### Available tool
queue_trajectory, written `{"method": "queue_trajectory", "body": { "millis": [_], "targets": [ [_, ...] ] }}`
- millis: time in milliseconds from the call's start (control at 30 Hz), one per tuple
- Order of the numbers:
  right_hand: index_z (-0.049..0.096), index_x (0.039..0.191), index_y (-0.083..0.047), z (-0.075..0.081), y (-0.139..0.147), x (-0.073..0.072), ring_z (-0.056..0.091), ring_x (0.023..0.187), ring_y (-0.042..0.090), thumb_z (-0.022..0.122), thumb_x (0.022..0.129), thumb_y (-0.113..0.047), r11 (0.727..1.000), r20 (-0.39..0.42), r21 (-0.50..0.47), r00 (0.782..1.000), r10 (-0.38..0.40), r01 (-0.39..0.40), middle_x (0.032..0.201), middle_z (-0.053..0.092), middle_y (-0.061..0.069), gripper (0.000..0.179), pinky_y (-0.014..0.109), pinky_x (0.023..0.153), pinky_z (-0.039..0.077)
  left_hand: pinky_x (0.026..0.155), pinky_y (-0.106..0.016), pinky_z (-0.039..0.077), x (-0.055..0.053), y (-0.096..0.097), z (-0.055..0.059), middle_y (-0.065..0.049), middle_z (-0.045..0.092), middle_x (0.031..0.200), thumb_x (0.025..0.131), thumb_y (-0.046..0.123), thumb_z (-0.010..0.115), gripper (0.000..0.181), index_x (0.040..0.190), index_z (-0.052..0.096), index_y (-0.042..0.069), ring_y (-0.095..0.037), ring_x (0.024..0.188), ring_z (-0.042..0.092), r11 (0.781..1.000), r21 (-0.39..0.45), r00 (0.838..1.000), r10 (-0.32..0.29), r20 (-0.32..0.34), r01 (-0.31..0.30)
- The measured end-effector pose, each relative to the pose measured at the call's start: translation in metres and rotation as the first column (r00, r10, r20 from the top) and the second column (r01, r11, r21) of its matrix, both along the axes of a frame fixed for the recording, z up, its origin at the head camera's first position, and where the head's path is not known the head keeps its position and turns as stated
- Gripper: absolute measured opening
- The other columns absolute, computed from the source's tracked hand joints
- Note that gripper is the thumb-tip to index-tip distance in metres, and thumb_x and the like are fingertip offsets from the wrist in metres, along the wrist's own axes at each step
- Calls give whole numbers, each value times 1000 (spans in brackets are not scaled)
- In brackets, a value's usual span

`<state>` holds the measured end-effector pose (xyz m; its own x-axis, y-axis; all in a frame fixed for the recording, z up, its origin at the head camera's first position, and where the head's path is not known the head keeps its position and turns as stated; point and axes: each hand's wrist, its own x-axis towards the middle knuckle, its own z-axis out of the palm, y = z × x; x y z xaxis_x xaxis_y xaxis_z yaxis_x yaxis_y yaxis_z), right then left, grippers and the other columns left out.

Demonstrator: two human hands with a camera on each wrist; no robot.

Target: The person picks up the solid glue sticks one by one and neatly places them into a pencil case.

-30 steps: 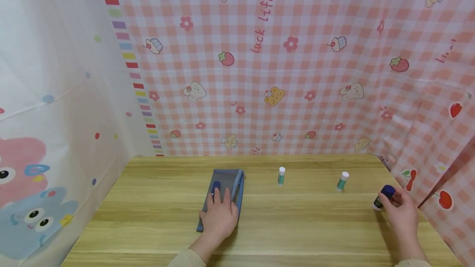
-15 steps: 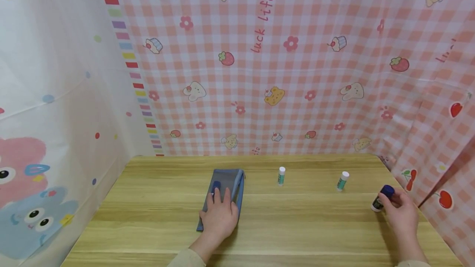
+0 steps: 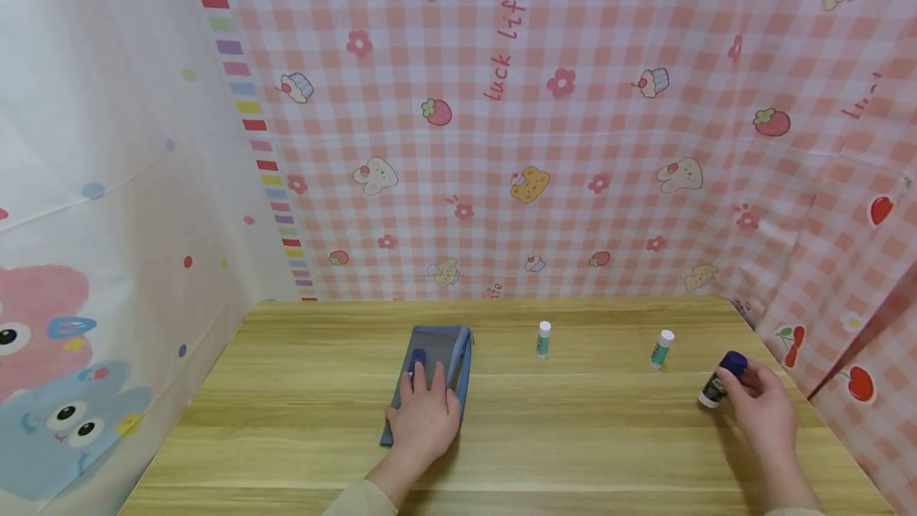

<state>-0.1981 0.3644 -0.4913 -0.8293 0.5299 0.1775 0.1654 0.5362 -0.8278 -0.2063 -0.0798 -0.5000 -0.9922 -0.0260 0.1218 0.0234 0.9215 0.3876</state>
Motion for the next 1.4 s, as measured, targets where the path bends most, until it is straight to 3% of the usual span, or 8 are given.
{"method": "queue_trajectory", "body": {
  "millis": [133, 500, 867, 1167, 1300, 1400],
  "targets": [
    [52, 129, 11, 5, -7, 1, 37, 70, -22, 62, 97, -26, 999, 16, -14, 999, 29, -29, 121, 58, 35, 50, 4, 64, 37, 87, -82, 30, 0, 0, 0, -27, 38, 150, 100, 31, 39, 53, 146, 50, 7, -51, 137, 31, 1000, 0, 1000, 1, 3, -1],
    [54, 125, 10, 12, -28, -1, 42, 71, -20, 63, 98, -28, 993, 4, 12, 993, 120, -120, 115, 61, 32, 47, 4, 63, 40, 85, -82, 31, 2, 0, 2, -28, 40, 149, 99, 29, 40, 51, 144, 51, 6, -51, 136, 32, 1000, 5, 1000, -2, -17, 2],
    [57, 122, 9, 11, -55, -5, 46, 74, -17, 65, 97, -25, 973, -46, 48, 973, 226, -224, 110, 64, 31, 42, 6, 64, 43, 85, -82, 31, 2, 0, 3, -28, 40, 149, 100, 29, 40, 51, 144, 51, 6, -52, 136, 32, 1000, 5, 1000, -2, -14, 2],
    [58, 123, 10, 12, -80, -10, 51, 77, -12, 66, 96, -15, 949, -79, 10, 946, 314, -314, 106, 64, 27, 38, 11, 65, 49, 85, -83, 31, 1, 0, 2, -28, 40, 149, 99, 29, 41, 51, 144, 52, 6, -52, 136, 33, 1000, 2, 1000, 1, -18, -1],
    [57, 123, 11, 14, -92, -12, 54, 81, -4, 65, 96, -14, 937, -59, 13, 936, 348, -348, 107, 64, 27, 38, 13, 67, 50, 85, -83, 31, 0, 1, 2, -27, 41, 148, 99, 29, 42, 51, 143, 52, 6, -51, 135, 34, 1000, 2, 1000, 5, -15, -5],
    [56, 125, 10, 15, -100, -13, 61, 90, 11, 65, 97, -15, 928, -30, 2, 928, 372, -372, 110, 63, 27, 39, 15, 69, 50, 85, -83, 31, 0, 1, 2, -27, 41, 148, 99, 29, 41, 51, 143, 52, 6, -51, 136, 33, 1000, 3, 1000, 7, -8, -7]
  ]
}}
